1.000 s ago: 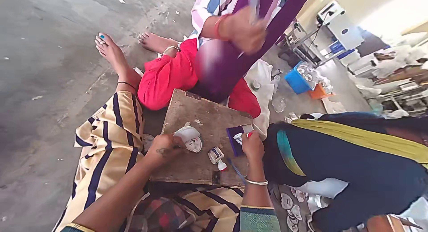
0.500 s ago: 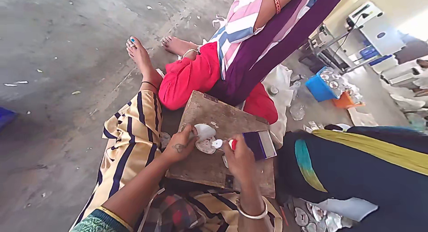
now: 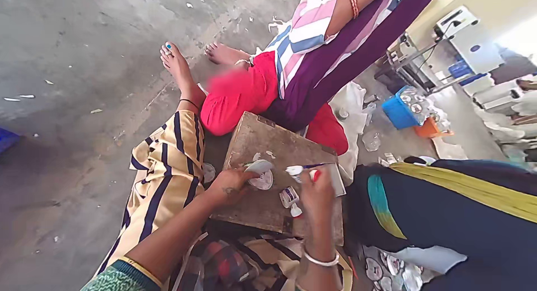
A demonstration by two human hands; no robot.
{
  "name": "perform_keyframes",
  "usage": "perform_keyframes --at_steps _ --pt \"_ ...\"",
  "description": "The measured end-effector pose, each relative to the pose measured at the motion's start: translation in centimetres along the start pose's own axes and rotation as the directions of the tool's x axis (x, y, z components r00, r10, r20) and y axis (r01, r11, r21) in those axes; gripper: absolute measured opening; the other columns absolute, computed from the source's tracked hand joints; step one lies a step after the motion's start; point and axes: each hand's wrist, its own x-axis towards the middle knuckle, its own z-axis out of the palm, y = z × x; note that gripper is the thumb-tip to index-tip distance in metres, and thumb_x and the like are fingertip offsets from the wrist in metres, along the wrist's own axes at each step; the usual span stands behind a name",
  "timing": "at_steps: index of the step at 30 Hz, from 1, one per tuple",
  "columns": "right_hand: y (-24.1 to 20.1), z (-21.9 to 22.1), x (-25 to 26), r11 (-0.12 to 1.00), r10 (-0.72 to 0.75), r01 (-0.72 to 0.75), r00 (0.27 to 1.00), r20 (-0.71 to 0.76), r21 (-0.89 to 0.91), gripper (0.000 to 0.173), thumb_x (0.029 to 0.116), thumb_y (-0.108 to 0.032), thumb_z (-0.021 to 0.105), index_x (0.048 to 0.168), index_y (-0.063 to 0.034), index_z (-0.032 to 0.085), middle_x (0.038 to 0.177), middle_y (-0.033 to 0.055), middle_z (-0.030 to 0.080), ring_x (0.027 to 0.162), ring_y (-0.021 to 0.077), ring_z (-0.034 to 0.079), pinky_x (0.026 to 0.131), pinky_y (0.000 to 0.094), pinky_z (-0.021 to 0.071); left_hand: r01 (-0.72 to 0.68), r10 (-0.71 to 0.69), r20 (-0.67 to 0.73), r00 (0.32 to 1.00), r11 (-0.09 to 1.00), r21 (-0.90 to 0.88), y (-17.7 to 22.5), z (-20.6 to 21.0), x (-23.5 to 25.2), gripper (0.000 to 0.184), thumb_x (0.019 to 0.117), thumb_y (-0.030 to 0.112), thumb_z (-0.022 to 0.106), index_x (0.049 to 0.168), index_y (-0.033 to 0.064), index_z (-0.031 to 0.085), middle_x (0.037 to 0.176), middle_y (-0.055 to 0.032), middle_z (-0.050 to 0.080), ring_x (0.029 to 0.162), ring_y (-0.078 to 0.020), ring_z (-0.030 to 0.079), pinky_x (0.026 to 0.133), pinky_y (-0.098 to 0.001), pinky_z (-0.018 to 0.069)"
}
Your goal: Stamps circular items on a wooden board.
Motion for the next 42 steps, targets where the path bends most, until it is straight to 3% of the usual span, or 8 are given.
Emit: perform_keyframes --at_steps 4,10,14,19,24,30,34,42 --pt "4.3 -3.3 4.1 0.979 0.171 -0.179 0.982 -0.084 -0.101 0.04 0.1057 -0.024 0.054 0.131 0.008 0.054 0.109 0.0307 0.066 0.105 0.0456 0.065 0.09 0.0623 0.0476 -0.01 0.005 0.04 0.999 0.993 0.117 0.5 -0.1 0.2 0.032 0.1052 0.024 0.057 0.126 0.0035 0.071 0.138 -0.0253 0.062 0.126 -0.0462 0.061 0.103 -0.0623 0.0458" --pt "7.6 -1.6 6.9 0.924 0.311 -0.303 0.95 -0.003 -0.233 0.045 0.106 -0.027 0.053 0.135 0.0067 0.053 0.12 0.0323 0.065 0.114 0.0476 0.063 0.095 0.0641 0.0466 0.013 -0.011 -0.185 0.983 1.0 0.008 0.0 0.9 0.1 0.019 0.0974 0.019 0.068 0.099 0.0024 0.079 0.1 -0.0205 0.075 0.096 -0.0386 0.072 0.087 -0.0598 0.053" --pt "7.0 -1.4 6.4 0.919 0.329 -0.32 0.945 0.001 -0.23 0.045 0.1067 -0.029 0.052 0.137 0.0043 0.053 0.12 0.0305 0.065 0.116 0.0468 0.063 0.095 0.0634 0.0462 0.066 -0.079 -0.247 0.966 0.996 -0.061 0.4 0.9 0.3 0.024 0.0918 0.023 0.076 0.092 -0.0007 0.077 0.089 -0.0202 0.074 0.09 -0.0366 0.072 0.084 -0.0574 0.0526" --pt "4.4 -2.8 2.6 0.999 0.046 -0.046 0.999 -0.029 0.008 0.036 0.1041 -0.021 0.056 0.124 0.0096 0.056 0.098 0.0278 0.065 0.091 0.04 0.064 0.081 0.0595 0.0481 0.15 -0.189 -0.271 0.944 0.976 -0.158 0.3 0.5 0.6 0.032 0.0986 0.026 0.069 0.099 -0.0057 0.067 0.088 -0.0221 0.069 0.086 -0.0377 0.069 0.08 -0.0574 0.052" --pt "0.6 -0.3 -0.3 0.964 -0.265 0.26 0.959 0.097 0.054 0.03 0.0998 -0.021 0.061 0.112 0.0062 0.064 0.085 0.0195 0.068 0.078 0.0345 0.068 0.071 0.056 0.0524 0.163 -0.213 -0.321 0.923 0.971 -0.176 -0.2 1.0 0.8 0.026 0.103 0.018 0.061 0.113 -0.0065 0.06 0.088 -0.0233 0.069 0.083 -0.0393 0.07 0.078 -0.0573 0.0543" --pt "-2.9 4.8 0.3 0.963 -0.186 0.231 0.942 0.278 -0.138 0.029 0.1012 -0.023 0.062 0.118 0.0014 0.061 0.087 0.0207 0.069 0.086 0.0398 0.07 0.076 0.0583 0.0519 0.07 -0.14 -0.364 0.921 0.977 -0.2 -0.8 1.5 0.8 0.045 0.1031 0.008 0.056 0.147 0.0037 0.048 0.113 -0.025 0.07 0.095 -0.0419 0.071 0.086 -0.0606 0.0546" --pt "-3.4 4.5 0.5 0.962 -0.095 0.184 0.917 0.387 -0.201 0.035 0.1051 -0.026 0.057 0.13 -0.0006 0.056 0.098 0.0213 0.07 0.097 0.039 0.069 0.083 0.0572 0.0517 0.067 -0.116 -0.294 0.949 0.983 -0.173 -0.4 1.2 0.6 0.031 0.1029 0.003 0.05 0.126 0.0042 0.071 0.118 -0.0252 0.07 0.107 -0.0424 0.069 0.094 -0.0608 0.0514" --pt "2.2 -2.0 2.0 0.992 -0.061 0.069 0.995 -0.081 0.107 0.035 0.1028 -0.02 0.056 0.122 0.0082 0.057 0.095 0.0235 0.066 0.088 0.0348 0.066 0.08 0.0561 0.0506 -0.033 0.038 -0.116 0.993 0.998 0.049 -0.3 1.0 0.2 0.03 0.0999 0.025 0.065 0.12 0.0042 0.075 0.122 -0.0254 0.07 0.111 -0.0448 0.068 0.094 -0.0635 0.0505"
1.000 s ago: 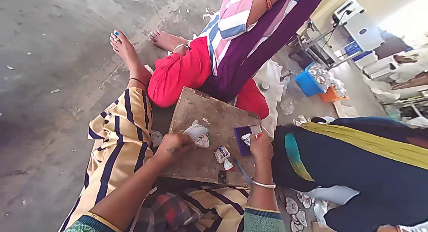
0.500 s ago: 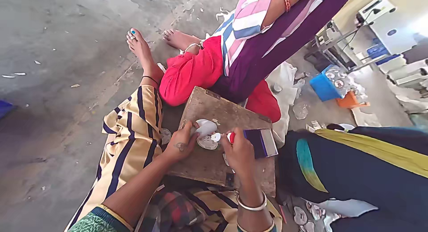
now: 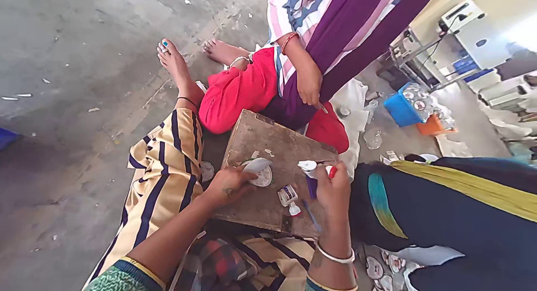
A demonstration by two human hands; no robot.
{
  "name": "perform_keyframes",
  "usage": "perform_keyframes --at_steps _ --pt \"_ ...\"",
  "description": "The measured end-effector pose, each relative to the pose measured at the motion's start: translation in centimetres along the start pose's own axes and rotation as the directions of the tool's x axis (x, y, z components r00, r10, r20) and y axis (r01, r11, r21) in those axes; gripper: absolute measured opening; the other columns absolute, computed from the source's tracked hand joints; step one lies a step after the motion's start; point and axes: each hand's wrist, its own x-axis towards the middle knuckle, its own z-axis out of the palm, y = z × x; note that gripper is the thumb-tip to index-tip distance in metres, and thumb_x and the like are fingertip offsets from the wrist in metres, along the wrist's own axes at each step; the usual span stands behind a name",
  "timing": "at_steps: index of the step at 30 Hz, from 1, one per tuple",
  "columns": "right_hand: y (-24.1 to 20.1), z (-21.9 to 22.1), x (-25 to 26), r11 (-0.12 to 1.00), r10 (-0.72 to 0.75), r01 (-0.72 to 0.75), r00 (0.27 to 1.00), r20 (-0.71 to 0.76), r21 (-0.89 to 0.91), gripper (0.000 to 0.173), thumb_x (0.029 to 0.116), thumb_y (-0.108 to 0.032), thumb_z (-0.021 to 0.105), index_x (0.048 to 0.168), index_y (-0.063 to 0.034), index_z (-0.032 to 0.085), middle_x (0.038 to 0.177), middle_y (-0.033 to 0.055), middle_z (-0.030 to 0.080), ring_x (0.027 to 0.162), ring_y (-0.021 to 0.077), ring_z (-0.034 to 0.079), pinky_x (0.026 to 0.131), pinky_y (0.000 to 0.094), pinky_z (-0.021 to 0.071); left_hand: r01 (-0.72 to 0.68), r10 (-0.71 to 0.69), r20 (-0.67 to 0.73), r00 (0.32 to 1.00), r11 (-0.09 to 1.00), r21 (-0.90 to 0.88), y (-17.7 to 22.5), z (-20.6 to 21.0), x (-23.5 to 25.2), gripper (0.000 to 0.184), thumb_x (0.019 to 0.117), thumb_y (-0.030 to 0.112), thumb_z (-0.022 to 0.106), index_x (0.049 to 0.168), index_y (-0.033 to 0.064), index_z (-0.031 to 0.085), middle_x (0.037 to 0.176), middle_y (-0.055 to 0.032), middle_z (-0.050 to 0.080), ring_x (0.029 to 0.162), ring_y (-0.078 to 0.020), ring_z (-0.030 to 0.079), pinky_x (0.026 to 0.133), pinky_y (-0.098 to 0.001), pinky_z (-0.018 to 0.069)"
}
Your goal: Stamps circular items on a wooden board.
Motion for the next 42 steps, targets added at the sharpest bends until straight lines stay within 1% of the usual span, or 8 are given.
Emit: perform_keyframes --at_steps 6,11,17,24,28,33,39,42 --pt "2.8 -1.4 -0.3 0.999 0.015 -0.015 1.0 -0.001 0.03 0.026 0.1022 -0.016 0.055 0.113 0.0068 0.056 0.086 0.0126 0.059 0.076 0.0182 0.056 0.071 0.0411 0.0472 0.085 -0.104 -0.181 0.978 0.99 -0.108 0.4 0.3 -0.2 0.019 0.0953 0.018 0.071 0.098 0.0016 0.079 0.097 -0.0195 0.076 0.095 -0.0366 0.073 0.088 -0.058 0.0542" --pt "1.7 -0.2 -1.6 0.995 -0.063 0.056 0.995 0.082 0.078 0.025 0.1014 -0.018 0.055 0.111 0.0048 0.059 0.082 0.0106 0.061 0.072 0.0181 0.057 0.068 0.042 0.0477 0.293 -0.315 -0.102 0.944 0.938 -0.185 1.4 -0.8 0.7 0.028 0.089 0.026 0.08 0.088 -0.0012 0.074 0.087 -0.0194 0.071 0.089 -0.0354 0.068 0.085 -0.0573 0.0508" --pt "2.4 -2.2 0.7 0.981 0.105 -0.111 0.993 -0.048 -0.156 0.037 0.1034 -0.022 0.056 0.123 0.0103 0.057 0.1 0.0311 0.066 0.095 0.0468 0.066 0.082 0.0648 0.0478 0.309 -0.34 -0.176 0.924 0.934 -0.181 1.2 -0.4 0.8 0.034 0.1009 0.028 0.066 0.097 -0.0056 0.064 0.083 -0.021 0.066 0.082 -0.0354 0.067 0.077 -0.0544 0.0515" --pt "5.1 0.3 4.3 0.865 0.364 -0.319 0.93 0.048 -0.387 0.045 0.1066 -0.029 0.052 0.136 0.0047 0.054 0.119 0.0318 0.065 0.115 0.0488 0.063 0.094 0.0651 0.0458 0.25 -0.287 -0.225 0.931 0.952 -0.178 0.6 0.3 0.4 0.025 0.1037 0.015 0.059 0.114 -0.0073 0.059 0.086 -0.0242 0.068 0.081 -0.0402 0.069 0.078 -0.0569 0.0542" --pt "2.0 -0.5 1.9 0.964 0.138 -0.128 0.99 0.028 -0.232 0.04 0.1053 -0.023 0.055 0.13 0.0082 0.055 0.106 0.0316 0.067 0.101 0.0479 0.066 0.086 0.0645 0.0477 0.237 -0.281 -0.234 0.931 0.951 -0.199 0.5 0.2 0.4 0.032 0.1048 0.011 0.054 0.134 -0.003 0.055 0.1 -0.0267 0.07 0.09 -0.0436 0.071 0.084 -0.0605 0.0541" --pt "-3.4 3.1 -1.0 0.978 -0.121 0.159 0.958 0.26 -0.133 0.033 0.1013 -0.024 0.062 0.121 0.0031 0.062 0.088 0.0227 0.069 0.083 0.0414 0.068 0.074 0.061 0.0513 0.186 -0.239 -0.282 0.929 0.962 -0.2 0.3 0.6 0.3 0.049 0.1032 0.008 0.054 0.151 0.0034 0.043 0.096 -0.0254 0.072 0.083 -0.0421 0.071 0.079 -0.0598 0.0555" --pt "-4.3 6.8 -1.5 0.96 -0.019 0.137 0.903 0.428 -0.246 0.038 0.1042 -0.025 0.059 0.13 0.0025 0.056 0.099 0.0231 0.069 0.095 0.0401 0.069 0.083 0.058 0.0519 0.138 -0.169 -0.221 0.96 0.979 -0.151 0.3 0.5 0.3 0.033 0.1031 0.002 0.048 0.13 0.0032 0.068 0.111 -0.0262 0.071 0.098 -0.0451 0.07 0.088 -0.0623 0.0524" --pt "-2.9 4.1 -1.2 0.995 -0.035 0.057 0.969 0.245 -0.085 0.038 0.1027 -0.021 0.059 0.127 0.0073 0.057 0.096 0.0255 0.069 0.09 0.0406 0.069 0.081 0.0589 0.0525 0.089 -0.095 -0.127 0.987 0.995 -0.051 0.7 0.1 0.2 0.032 0.1034 0.017 0.057 0.131 0.0076 0.069 0.12 -0.0245 0.07 0.105 -0.0446 0.07 0.09 -0.0628 0.0525"
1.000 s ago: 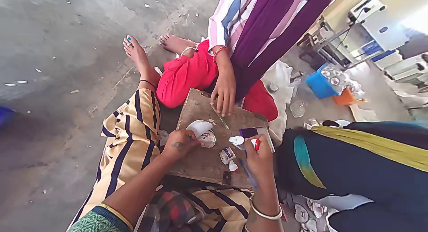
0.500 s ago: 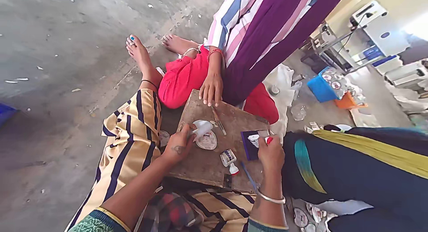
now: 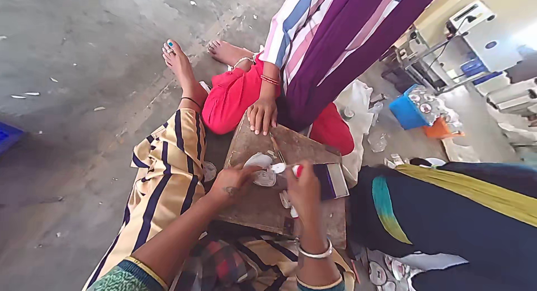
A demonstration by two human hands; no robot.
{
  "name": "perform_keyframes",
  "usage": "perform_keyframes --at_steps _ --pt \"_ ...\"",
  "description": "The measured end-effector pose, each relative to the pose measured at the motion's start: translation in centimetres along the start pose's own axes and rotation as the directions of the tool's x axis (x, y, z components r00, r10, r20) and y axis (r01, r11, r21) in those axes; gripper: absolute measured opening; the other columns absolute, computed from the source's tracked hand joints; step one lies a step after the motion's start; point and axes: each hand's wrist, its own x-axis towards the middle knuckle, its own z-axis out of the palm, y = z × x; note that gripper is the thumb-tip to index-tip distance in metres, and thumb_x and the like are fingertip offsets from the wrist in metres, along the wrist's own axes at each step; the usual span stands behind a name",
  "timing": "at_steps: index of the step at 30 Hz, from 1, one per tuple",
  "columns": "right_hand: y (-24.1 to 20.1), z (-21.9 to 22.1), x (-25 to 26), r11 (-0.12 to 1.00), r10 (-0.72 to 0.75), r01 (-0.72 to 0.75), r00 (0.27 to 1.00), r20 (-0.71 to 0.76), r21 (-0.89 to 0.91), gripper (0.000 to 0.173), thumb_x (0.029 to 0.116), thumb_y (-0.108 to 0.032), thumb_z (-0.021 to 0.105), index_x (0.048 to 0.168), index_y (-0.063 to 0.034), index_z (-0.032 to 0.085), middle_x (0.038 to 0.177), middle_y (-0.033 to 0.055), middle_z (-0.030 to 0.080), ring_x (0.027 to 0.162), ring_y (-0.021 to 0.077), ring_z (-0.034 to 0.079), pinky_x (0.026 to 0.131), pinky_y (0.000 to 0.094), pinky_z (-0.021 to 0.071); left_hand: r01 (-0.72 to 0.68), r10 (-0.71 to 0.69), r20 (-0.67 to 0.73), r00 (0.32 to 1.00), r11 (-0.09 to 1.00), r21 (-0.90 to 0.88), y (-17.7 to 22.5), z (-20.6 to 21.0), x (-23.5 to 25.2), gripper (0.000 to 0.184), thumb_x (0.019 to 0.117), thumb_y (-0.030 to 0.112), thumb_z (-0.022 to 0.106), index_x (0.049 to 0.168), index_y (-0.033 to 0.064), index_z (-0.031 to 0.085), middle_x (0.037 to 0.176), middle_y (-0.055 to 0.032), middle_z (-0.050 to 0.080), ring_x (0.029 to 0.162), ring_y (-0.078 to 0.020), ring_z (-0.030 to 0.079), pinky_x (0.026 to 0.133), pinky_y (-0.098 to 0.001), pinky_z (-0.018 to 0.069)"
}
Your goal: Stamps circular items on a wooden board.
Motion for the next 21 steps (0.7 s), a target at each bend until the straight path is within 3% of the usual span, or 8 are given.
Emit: perform_keyframes --at_steps 2,5,7,10,13,15,17,21 --pt "1.5 -1.6 -0.3 0.997 0.014 -0.002 0.99 -0.143 0.082 0.034 0.1021 -0.019 0.058 0.123 0.0077 0.057 0.093 0.0236 0.067 0.087 0.0372 0.066 0.079 0.0573 0.051 -0.027 0.022 0.074 0.997 0.998 0.062 0.3 0.2 -0.3 0.041 0.0978 0.032 0.069 0.132 0.0095 0.069 0.127 -0.0241 0.068 0.108 -0.0466 0.068 0.089 -0.0658 0.0519" --pt "3.1 -2.8 -0.3 0.993 0.013 0.013 0.976 -0.219 0.116 0.029 0.1026 -0.017 0.056 0.118 0.0078 0.058 0.09 0.0184 0.064 0.081 0.0272 0.063 0.075 0.0485 0.0505 -0.026 0.009 0.101 0.995 0.986 0.163 0.7 0.5 -0.3 0.029 0.1021 0.028 0.062 0.118 0.0081 0.076 0.134 -0.0246 0.065 0.112 -0.0491 0.067 0.089 -0.0666 0.0513" --pt "3.6 -2.9 -0.6 0.991 0.029 -0.001 0.977 -0.209 0.132 0.026 0.1018 -0.016 0.057 0.115 0.0068 0.058 0.087 0.0152 0.063 0.078 0.0228 0.061 0.073 0.0447 0.0494 0.009 -0.014 0.035 0.999 0.989 0.145 0.9 0.7 -0.3 0.026 0.1026 0.023 0.06 0.107 0.0062 0.079 0.126 -0.0241 0.07 0.107 -0.0475 0.07 0.087 -0.0651 0.0517" --pt "4.2 -2.6 -1.2 0.987 0.061 -0.03 0.979 -0.197 0.157 0.024 0.1019 -0.017 0.057 0.112 0.0047 0.058 0.083 0.0113 0.061 0.074 0.0191 0.058 0.07 0.0422 0.0482 0.065 -0.063 -0.029 0.998 0.997 0.048 1.0 0.6 -0.3 0.021 0.0983 0.021 0.067 0.1 0.0044 0.08 0.104 -0.0209 0.075 0.097 -0.0418 0.072 0.085 -0.0625 0.0526" --pt "5.3 -3.5 -1.2 0.986 0.091 -0.053 0.964 -0.248 0.158 0.03 0.1019 -0.018 0.056 0.116 0.0085 0.058 0.088 0.017 0.063 0.079 0.0244 0.061 0.073 0.0468 0.0494 0.083 -0.079 -0.081 0.994 0.996 0.041 0.9 0.5 -0.1 0.018 0.0923 0.015 0.073 0.092 -0.002 0.076 0.09 -0.0225 0.073 0.09 -0.0421 0.071 0.081 -0.0613 0.0526" --pt "6.8 -4.5 -0.9 0.986 0.139 -0.106 0.945 -0.297 0.125 0.034 0.1032 -0.018 0.055 0.121 0.0107 0.056 0.093 0.0222 0.064 0.083 0.0303 0.062 0.076 0.0514 0.0492 0.102 -0.098 -0.06 0.993 0.992 0.069 1.3 0.4 -0.2 0.015 0.0931 0.01 0.07 0.096 -0.0047 0.073 0.094 -0.0259 0.071 0.092 -0.046 0.07 0.082 -0.0631 0.0516" --pt "8.2 -4.9 -0.9 0.984 0.171 -0.148 0.943 -0.286 0.098 0.037 0.1044 -0.02 0.053 0.125 0.0099 0.054 0.098 0.0237 0.064 0.088 0.0327 0.063 0.08 0.0533 0.0493 0.043 -0.031 -0.095 0.995 0.991 0.129 1.2 0.9 -0.5 0.016 0.0947 0.007 0.066 0.107 -0.0027 0.071 0.098 -0.0272 0.072 0.089 -0.0495 0.071 0.076 -0.0647 0.0531" --pt "9.2 -2.0 -2.8 0.996 0.008 0.007 0.986 -0.165 0.086 0.042 0.1038 -0.02 0.053 0.129 0.0134 0.052 0.102 0.0272 0.066 0.09 0.0355 0.068 0.08 0.0537 0.0537 -0.077 0.142 -0.239 0.961 0.963 0.26 0.4 2.5 -0.8 0.041 0.0947 0.004 0.063 0.136 -0.0016 0.06 0.097 -0.0243 0.074 0.078 -0.0476 0.073 0.067 -0.0613 0.0571"
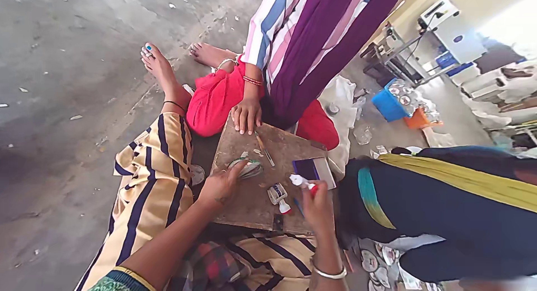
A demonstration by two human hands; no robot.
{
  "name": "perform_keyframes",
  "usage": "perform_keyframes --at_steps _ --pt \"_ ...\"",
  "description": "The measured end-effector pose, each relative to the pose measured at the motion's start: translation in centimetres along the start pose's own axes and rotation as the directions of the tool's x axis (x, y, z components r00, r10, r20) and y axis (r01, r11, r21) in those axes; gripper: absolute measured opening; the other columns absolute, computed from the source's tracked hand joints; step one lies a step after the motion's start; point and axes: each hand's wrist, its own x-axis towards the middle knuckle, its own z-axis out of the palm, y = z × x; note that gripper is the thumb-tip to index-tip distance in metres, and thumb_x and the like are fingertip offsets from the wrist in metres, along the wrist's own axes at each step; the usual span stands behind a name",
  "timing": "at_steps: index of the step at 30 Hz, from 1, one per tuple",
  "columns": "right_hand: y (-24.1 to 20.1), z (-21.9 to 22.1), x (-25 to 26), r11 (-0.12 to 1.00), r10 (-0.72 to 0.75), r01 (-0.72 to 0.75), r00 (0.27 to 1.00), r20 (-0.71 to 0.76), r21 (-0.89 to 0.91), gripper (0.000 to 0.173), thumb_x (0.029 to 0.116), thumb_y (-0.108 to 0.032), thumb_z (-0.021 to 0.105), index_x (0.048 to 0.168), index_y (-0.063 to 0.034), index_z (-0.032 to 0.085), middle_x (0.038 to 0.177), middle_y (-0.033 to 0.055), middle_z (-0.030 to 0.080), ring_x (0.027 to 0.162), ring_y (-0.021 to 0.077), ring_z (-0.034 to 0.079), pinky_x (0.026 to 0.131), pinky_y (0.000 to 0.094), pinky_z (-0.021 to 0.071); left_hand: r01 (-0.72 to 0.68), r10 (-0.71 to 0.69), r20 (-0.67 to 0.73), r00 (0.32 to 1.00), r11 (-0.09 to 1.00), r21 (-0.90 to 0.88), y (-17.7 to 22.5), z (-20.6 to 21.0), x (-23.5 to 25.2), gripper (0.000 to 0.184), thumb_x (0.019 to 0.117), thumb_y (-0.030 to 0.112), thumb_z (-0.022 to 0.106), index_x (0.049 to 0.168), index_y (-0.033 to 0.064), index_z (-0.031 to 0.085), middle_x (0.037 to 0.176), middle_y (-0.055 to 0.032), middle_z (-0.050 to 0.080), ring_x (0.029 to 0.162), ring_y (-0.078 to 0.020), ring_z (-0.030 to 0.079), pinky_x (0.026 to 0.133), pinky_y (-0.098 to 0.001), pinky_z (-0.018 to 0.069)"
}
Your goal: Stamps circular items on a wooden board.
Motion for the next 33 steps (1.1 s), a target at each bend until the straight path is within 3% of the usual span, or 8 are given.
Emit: perform_keyframes --at_steps 6,11,15,17,19,21,26,33 --pt "2.2 4.0 1.6 0.99 -0.14 0.141 0.99 0.008 -0.024 0.047 0.1024 -0.024 0.058 0.135 0.0104 0.054 0.127 0.0311 0.061 0.119 0.0461 0.059 0.102 0.0573 0.0466 -0.123 0.117 0.126 0.985 0.991 0.043 -0.1 0.0 -0.5 0.019 0.0924 -0.006 0.059 0.107 -0.0031 0.071 0.117 -0.0243 0.073 0.103 -0.0449 0.073 0.078 -0.0603 0.0582" --pt "0.6 1.8 -2.2 0.987 -0.078 0.077 0.997 0.0 -0.144 0.045 0.1004 -0.024 0.061 0.131 0.0085 0.059 0.122 0.0277 0.066 0.117 0.0459 0.062 0.1 0.0621 0.0466 -0.149 0.146 0.246 0.958 0.989 -0.007 -0.3 -0.9 -0.9 0.023 0.0938 -0.005 0.059 0.114 -0.0046 0.069 0.13 -0.0261 0.067 0.118 -0.0469 0.066 0.09 -0.0619 0.0547" --pt "0.7 4.3 -5.4 0.962 -0.089 0.094 0.996 0.031 -0.256 0.044 0.0884 -0.021 0.077 0.121 0.0067 0.066 0.112 0.026 0.07 0.108 0.049 0.064 0.09 0.0633 0.0499 -0.153 0.168 0.382 0.909 0.986 -0.071 -0.9 -1.5 -1.0 0.041 0.0973 0.035 0.063 0.113 -0.002 0.07 0.141 -0.0213 0.061 0.139 -0.0417 0.051 0.108 -0.0581 0.0449" --pt "0.4 4.7 -5.1 0.959 -0.112 0.114 0.993 0.021 -0.26 0.038 0.0876 -0.014 0.076 0.118 0.0071 0.068 0.11 0.0256 0.071 0.105 0.048 0.066 0.087 0.0597 0.0526 -0.125 0.168 0.385 0.907 0.983 -0.136 -1.2 -1.6 -0.9 0.05 0.1026 0.042 0.053 0.115 -0.0031 0.07 0.142 -0.0212 0.061 0.141 -0.0414 0.049 0.111 -0.0573 0.0423" --pt "-0.7 3.0 -4.1 0.978 -0.038 0.059 0.993 0.109 -0.198 0.037 0.0945 -0.016 0.068 0.122 0.0089 0.065 0.112 0.0285 0.069 0.107 0.0466 0.065 0.094 0.0581 0.0515 -0.036 0.116 0.387 0.915 0.978 -0.208 -1.1 -1.8 -0.5 0.037 0.1065 0.023 0.049 0.123 -0.0049 0.068 0.138 -0.022 0.063 0.139 -0.0404 0.051 0.114 -0.055 0.0403" --pt "-1.6 0.0 -2.3 0.989 0.033 -0.008 0.986 0.163 -0.148 0.038 0.0996 -0.018 0.062 0.124 0.0111 0.061 0.108 0.0299 0.068 0.103 0.0444 0.067 0.092 0.0585 0.0517 0.024 0.055 0.371 0.927 0.978 -0.205 -0.8 -1.8 0.0 0.031 0.1031 0.009 0.054 0.13 -0.0021 0.065 0.136 -0.0214 0.064 0.134 -0.0391 0.056 0.112 -0.0537 0.0431" --pt "-1.8 -6.6 3.1 0.935 0.204 -0.189 0.979 0.018 -0.299 0.038 0.1066 -0.023 0.05 0.129 0.0067 0.057 0.106 0.03 0.068 0.101 0.0464 0.066 0.087 0.0637 0.0488 0.139 -0.041 0.425 0.904 0.969 -0.203 -0.4 -2.4 0.4 0.06 0.0973 0.012 0.068 0.151 0.0016 0.044 0.143 -0.016 0.061 0.134 -0.0379 0.055 0.113 -0.0547 0.0412" --pt "0.1 -2.3 8.0 0.848 0.298 -0.154 0.93 0.215 -0.508 0.043 0.1074 -0.026 0.049 0.14 0.0021 0.05 0.124 0.0287 0.065 0.117 0.0454 0.063 0.096 0.063 0.0469 0.125 -0.02 0.387 0.922 0.96 -0.249 -0.7 -2.3 0.6 0.075 0.0904 0.013 0.076 0.154 0.0006 0.038 0.143 -0.0157 0.061 0.133 -0.039 0.056 0.112 -0.055 0.0419"
